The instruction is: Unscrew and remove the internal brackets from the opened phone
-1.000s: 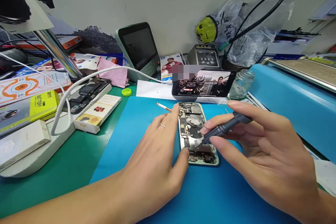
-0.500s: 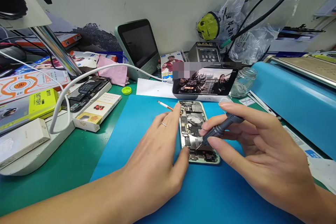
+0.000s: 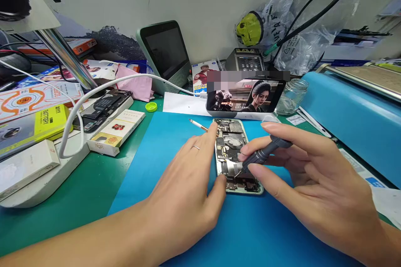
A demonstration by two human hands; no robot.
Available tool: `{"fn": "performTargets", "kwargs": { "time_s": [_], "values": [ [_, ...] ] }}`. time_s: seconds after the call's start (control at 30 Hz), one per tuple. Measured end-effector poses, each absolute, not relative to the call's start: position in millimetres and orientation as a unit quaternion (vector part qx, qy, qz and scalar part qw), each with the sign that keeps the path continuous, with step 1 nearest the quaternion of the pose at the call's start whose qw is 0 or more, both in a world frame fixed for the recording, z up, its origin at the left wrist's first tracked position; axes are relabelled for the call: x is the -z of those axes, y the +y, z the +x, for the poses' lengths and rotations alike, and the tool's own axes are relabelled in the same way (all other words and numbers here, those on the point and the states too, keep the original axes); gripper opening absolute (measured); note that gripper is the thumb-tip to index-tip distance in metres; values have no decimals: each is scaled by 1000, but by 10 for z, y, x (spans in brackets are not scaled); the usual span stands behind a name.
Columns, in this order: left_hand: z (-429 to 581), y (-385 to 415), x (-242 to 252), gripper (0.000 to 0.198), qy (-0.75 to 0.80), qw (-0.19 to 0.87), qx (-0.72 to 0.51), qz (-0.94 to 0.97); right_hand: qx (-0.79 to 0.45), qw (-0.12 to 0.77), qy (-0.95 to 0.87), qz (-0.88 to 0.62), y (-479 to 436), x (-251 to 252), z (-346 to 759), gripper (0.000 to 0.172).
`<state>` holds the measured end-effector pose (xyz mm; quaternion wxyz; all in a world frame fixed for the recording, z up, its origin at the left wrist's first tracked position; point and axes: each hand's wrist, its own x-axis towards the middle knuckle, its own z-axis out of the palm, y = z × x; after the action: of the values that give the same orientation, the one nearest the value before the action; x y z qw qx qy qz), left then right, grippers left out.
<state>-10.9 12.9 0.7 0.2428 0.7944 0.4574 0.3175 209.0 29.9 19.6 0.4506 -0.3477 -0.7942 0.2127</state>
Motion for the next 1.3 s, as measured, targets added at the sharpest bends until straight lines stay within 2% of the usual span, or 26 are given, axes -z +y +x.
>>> {"fn": "performTargets", "kwargs": {
  "time_s": [0.23,0.53,1.07,1.3],
  "values": [
    [-125,116,16,77,457,218,-314,803,-149,394,-857,-297,239,-273,2114,76],
    [-112,126,33,74,450,209,-315,809,-104,388,-871,-282,276,-322,2114,71],
    [-103,136,24,73,470,221,-296,802,-132,373,-860,-322,245,-316,2078,73],
    [-102,138,29,73,458,211,-307,807,-148,386,-860,-298,264,-309,2100,67]
  ]
}}
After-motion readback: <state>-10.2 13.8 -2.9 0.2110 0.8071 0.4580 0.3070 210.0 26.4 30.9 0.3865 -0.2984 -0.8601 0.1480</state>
